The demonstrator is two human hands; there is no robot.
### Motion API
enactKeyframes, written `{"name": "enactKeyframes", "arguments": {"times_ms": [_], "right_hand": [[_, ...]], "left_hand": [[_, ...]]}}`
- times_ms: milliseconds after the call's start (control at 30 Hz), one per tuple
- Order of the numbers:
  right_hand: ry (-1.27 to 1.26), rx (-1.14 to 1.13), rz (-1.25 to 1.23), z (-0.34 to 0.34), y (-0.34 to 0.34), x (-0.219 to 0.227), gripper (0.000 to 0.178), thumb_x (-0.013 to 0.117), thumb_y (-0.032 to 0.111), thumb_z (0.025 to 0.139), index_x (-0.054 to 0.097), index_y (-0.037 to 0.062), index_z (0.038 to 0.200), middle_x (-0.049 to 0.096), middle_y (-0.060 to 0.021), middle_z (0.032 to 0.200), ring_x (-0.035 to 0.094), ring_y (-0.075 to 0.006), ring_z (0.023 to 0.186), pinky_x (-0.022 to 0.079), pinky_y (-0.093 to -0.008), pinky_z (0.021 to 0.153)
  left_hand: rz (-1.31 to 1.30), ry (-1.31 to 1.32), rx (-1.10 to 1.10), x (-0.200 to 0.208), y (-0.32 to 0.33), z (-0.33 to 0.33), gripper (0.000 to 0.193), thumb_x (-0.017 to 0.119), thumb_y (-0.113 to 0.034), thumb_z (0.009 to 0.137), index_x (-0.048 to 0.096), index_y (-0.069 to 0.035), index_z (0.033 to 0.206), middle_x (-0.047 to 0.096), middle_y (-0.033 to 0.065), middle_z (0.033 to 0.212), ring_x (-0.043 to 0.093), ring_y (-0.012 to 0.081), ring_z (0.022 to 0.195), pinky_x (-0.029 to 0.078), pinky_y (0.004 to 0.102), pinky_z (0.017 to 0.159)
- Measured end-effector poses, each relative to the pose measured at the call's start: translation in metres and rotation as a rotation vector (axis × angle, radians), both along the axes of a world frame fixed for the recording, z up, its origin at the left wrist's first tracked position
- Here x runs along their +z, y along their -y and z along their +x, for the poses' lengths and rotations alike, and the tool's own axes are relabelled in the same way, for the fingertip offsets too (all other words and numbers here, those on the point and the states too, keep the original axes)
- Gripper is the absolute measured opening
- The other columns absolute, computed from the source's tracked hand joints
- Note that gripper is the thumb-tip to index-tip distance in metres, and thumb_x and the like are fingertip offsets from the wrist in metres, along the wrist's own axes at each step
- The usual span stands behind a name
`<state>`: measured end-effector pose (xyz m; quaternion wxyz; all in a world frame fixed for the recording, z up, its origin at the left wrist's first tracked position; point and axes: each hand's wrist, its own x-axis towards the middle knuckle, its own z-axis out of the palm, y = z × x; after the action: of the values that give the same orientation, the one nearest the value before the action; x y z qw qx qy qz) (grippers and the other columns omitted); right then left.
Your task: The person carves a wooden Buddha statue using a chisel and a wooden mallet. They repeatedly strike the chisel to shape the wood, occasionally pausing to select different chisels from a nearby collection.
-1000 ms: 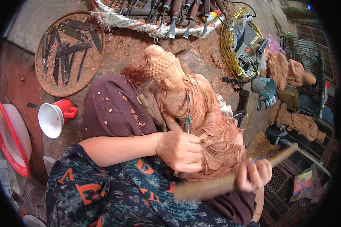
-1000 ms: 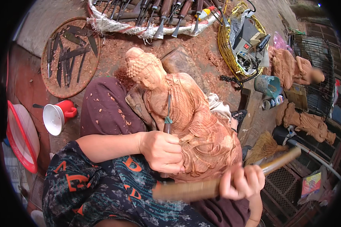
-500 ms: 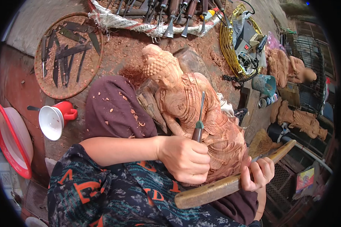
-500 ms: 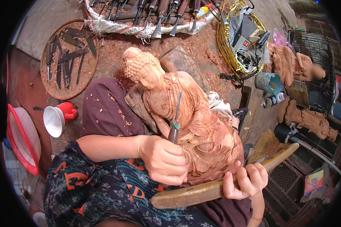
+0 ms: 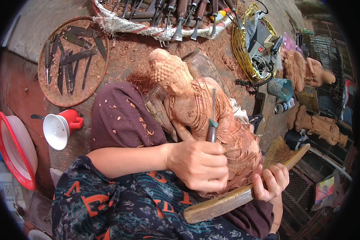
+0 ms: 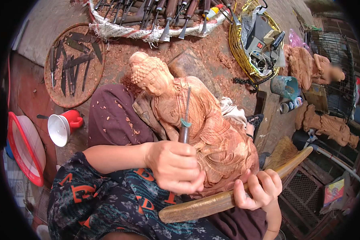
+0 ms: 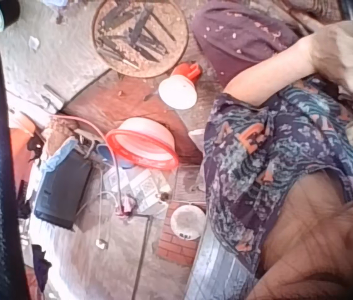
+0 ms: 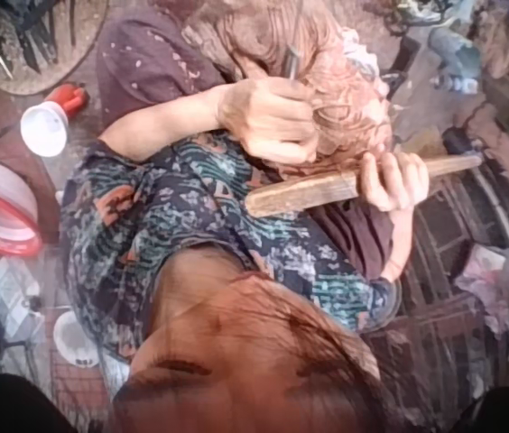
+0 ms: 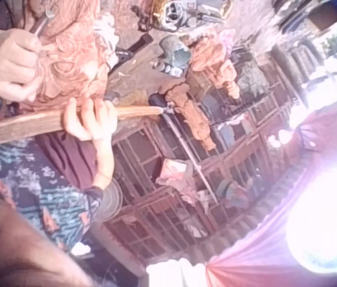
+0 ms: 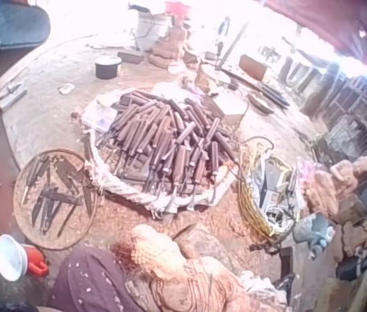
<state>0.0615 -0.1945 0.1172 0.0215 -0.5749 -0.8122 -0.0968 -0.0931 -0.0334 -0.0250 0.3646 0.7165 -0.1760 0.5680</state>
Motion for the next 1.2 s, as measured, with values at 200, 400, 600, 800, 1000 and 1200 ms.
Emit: {"name": "enactKeyframes", "arguments": {"times_ms": [200, 400, 600, 800, 1000, 1200], "right_hand": [[-0.074, 0.023, 0.028, 0.003, -0.002, -0.001, 0.045, 0.069, -0.013, 0.069, 0.056, 0.0149, 0.102, 0.050, -0.0020, 0.070, 0.048, -0.0178, 0.057, 0.040, -0.0322, 0.050], [-0.070, -0.010, -0.009, 0.003, 0.001, 0.001, 0.049, 0.070, -0.008, 0.071, 0.057, 0.0222, 0.108, 0.052, -0.0002, 0.077, 0.052, -0.0177, 0.065, 0.044, -0.0318, 0.056], [-0.071, -0.012, 0.013, 0.001, 0.000, 0.002, 0.049, 0.070, -0.009, 0.070, 0.058, 0.0224, 0.106, 0.051, 0.0006, 0.074, 0.051, -0.0168, 0.063, 0.043, -0.0305, 0.055], [-0.069, -0.012, 0.047, 0.001, -0.002, -0.001, 0.049, 0.069, -0.010, 0.069, 0.058, 0.0227, 0.105, 0.049, 0.0014, 0.072, 0.050, -0.0160, 0.062, 0.042, -0.0293, 0.053], [-0.073, -0.004, 0.066, 0.004, -0.004, -0.001, 0.048, 0.068, -0.010, 0.069, 0.058, 0.0205, 0.104, 0.049, 0.0013, 0.071, 0.049, -0.0157, 0.059, 0.040, -0.0290, 0.052], [-0.009, -0.026, -0.032, 0.007, -0.001, 0.004, 0.033, 0.066, 0.003, 0.068, 0.058, 0.0175, 0.097, 0.049, 0.0004, 0.069, 0.050, -0.0151, 0.057, 0.039, -0.0283, 0.051]], "left_hand": [[-0.016, -0.184, -0.103, 0.007, 0.007, -0.010, 0.017, 0.070, -0.017, 0.079, 0.060, -0.004, 0.076, 0.042, -0.0016, 0.062, 0.045, 0.0114, 0.053, 0.036, 0.0251, 0.048], [-0.038, -0.228, -0.069, 0.004, 0.008, -0.007, 0.022, 0.073, -0.021, 0.078, 0.059, -0.005, 0.072, 0.043, -0.0013, 0.061, 0.045, 0.0121, 0.052, 0.034, 0.0254, 0.045], [-0.059, -0.209, -0.054, 0.004, 0.010, -0.004, 0.022, 0.074, -0.020, 0.077, 0.058, -0.005, 0.071, 0.042, -0.0017, 0.061, 0.044, 0.0121, 0.052, 0.033, 0.0259, 0.045], [-0.054, -0.220, -0.039, 0.004, 0.011, -0.001, 0.023, 0.074, -0.021, 0.077, 0.057, -0.007, 0.070, 0.041, -0.0019, 0.061, 0.042, 0.0123, 0.052, 0.032, 0.0263, 0.045], [-0.088, -0.260, 0.004, 0.008, 0.013, 0.005, 0.025, 0.075, -0.022, 0.076, 0.055, -0.009, 0.067, 0.039, -0.0026, 0.060, 0.042, 0.0124, 0.051, 0.030, 0.0270, 0.044], [-0.022, -0.233, -0.067, -0.001, 0.008, 0.000, 0.030, 0.075, -0.022, 0.075, 0.050, -0.011, 0.063, 0.037, -0.0029, 0.059, 0.041, 0.0121, 0.051, 0.029, 0.0271, 0.044]]}}
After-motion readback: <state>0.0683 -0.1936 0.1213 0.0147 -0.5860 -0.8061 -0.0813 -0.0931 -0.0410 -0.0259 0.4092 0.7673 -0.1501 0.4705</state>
